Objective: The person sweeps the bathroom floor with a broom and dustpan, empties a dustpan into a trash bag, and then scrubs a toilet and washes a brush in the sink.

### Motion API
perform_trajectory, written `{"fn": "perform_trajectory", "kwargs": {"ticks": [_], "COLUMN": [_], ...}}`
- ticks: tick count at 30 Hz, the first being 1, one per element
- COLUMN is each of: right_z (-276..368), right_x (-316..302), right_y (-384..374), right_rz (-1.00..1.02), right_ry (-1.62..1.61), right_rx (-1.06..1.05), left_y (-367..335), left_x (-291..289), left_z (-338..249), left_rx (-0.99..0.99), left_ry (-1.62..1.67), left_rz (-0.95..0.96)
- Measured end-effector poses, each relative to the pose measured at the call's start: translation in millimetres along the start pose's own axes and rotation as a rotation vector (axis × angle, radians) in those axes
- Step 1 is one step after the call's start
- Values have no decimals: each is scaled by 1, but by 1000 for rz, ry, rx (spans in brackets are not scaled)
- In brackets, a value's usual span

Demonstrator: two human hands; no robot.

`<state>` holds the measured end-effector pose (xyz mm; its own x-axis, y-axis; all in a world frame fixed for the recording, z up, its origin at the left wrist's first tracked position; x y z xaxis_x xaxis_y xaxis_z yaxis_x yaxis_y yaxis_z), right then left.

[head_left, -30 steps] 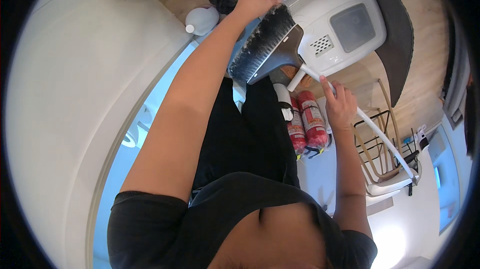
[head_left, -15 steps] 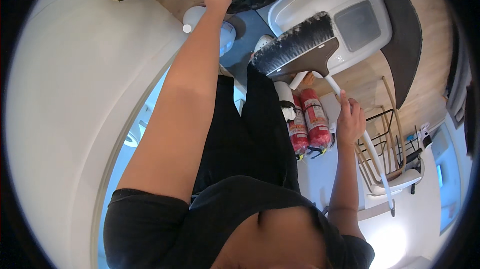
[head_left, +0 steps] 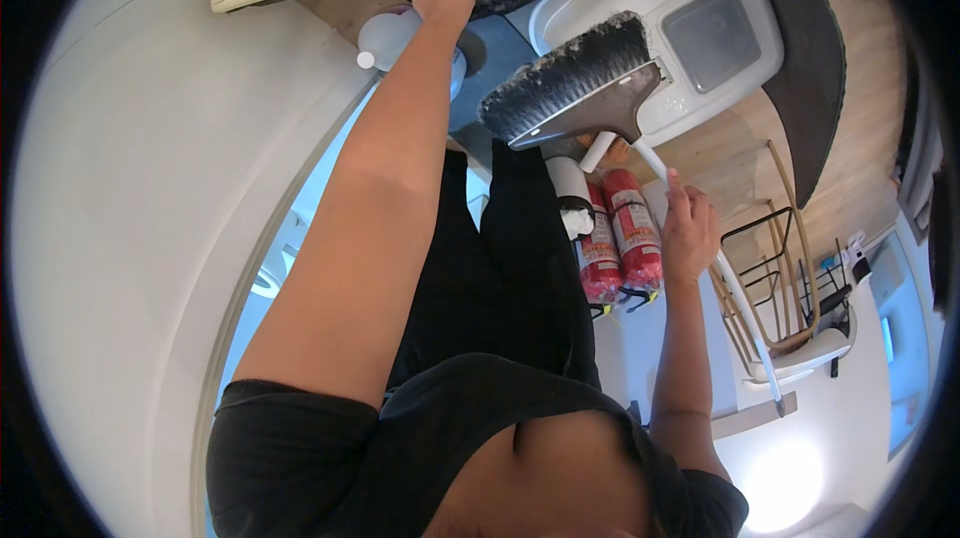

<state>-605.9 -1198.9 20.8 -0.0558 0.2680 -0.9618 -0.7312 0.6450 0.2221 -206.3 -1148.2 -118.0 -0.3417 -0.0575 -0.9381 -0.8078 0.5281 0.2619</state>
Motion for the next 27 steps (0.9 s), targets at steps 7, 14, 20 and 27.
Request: {"fn": "perform_trajectory", "kwargs": {"ticks": [7,14,20,27], "right_z": [9,15,18,21], "right_x": [-3,-5,-7,-6], "right_y": [-3,-4,1,3], "right_rz": [-20,-13,-20,-52], "right_ry": [-30,-57,-50,-49], "right_rx": [-10,-4,3,23], "left_y": [-7,3,21,54], "left_x": [15,9,-16,-17], "left_z": [22,18,4,-10], "left_rx": [-24,22,285,223], "left_ry": [122,29,-122,474], "left_rz": [71,246,15,812]}}
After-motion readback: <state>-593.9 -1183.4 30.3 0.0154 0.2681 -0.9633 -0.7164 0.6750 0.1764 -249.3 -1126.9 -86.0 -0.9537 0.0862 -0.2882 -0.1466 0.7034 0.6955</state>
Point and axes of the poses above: each hand's wrist, its own y-axis away from the middle knuckle, its own x-axis out of the palm, z = x × y, the point moved 1 cm from there along -y, towards the middle knuckle, and after that the axes turned 3 degrees about -x, right-handed, at the moved point
